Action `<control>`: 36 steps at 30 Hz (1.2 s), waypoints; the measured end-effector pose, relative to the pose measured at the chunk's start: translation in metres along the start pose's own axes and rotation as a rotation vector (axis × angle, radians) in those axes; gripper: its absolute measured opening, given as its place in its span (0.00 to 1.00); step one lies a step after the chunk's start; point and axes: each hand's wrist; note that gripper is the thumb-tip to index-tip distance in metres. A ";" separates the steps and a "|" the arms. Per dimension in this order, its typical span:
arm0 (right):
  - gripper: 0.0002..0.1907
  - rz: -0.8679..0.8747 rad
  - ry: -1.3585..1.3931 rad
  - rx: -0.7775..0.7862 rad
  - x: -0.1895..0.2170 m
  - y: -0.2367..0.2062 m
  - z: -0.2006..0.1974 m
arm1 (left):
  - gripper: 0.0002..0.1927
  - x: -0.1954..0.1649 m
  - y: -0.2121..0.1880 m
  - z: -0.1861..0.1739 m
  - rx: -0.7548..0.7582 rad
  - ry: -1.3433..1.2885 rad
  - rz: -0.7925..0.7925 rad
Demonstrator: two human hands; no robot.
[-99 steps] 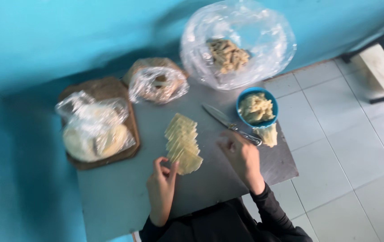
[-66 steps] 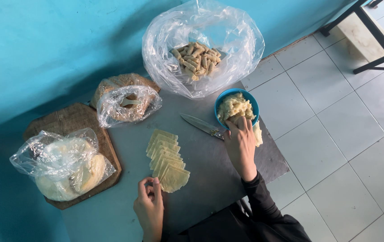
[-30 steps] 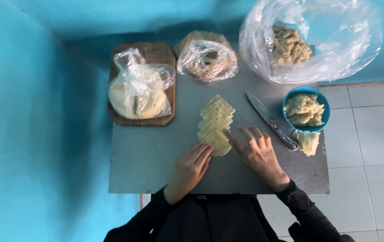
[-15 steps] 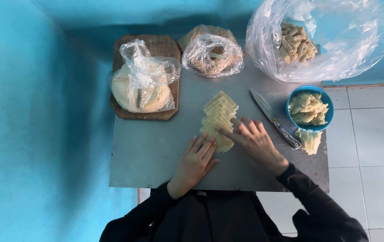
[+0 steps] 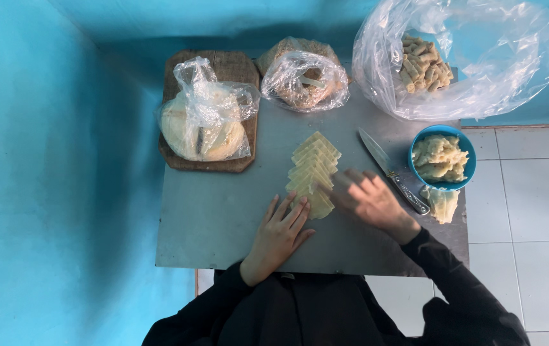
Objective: The person sits at a metal table and assembles filled pastries. They take a square of dough, spoon filling from a plastic-covered container onto it, fold the dough over the filling, press the edges closed, and place the finished pastry on a growing stack on the table.
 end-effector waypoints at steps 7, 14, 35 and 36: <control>0.33 0.045 -0.047 -0.014 0.009 -0.003 0.021 | 0.29 -0.003 0.004 -0.004 0.011 -0.001 -0.004; 0.31 0.117 -0.078 0.024 0.000 0.009 0.023 | 0.28 -0.003 0.003 -0.007 0.008 -0.001 -0.002; 0.34 0.187 -0.189 -0.003 -0.026 0.033 -0.005 | 0.27 -0.005 0.005 -0.002 -0.015 -0.023 -0.008; 0.34 0.213 -0.169 -0.026 -0.027 0.031 -0.006 | 0.27 -0.005 0.007 -0.004 -0.018 -0.034 -0.006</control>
Point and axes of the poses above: each hand's wrist, its own y-axis towards the middle knuckle, its own z-axis out of the palm, x = y × z, and after that the axes turned 12 degrees about x, right-handed
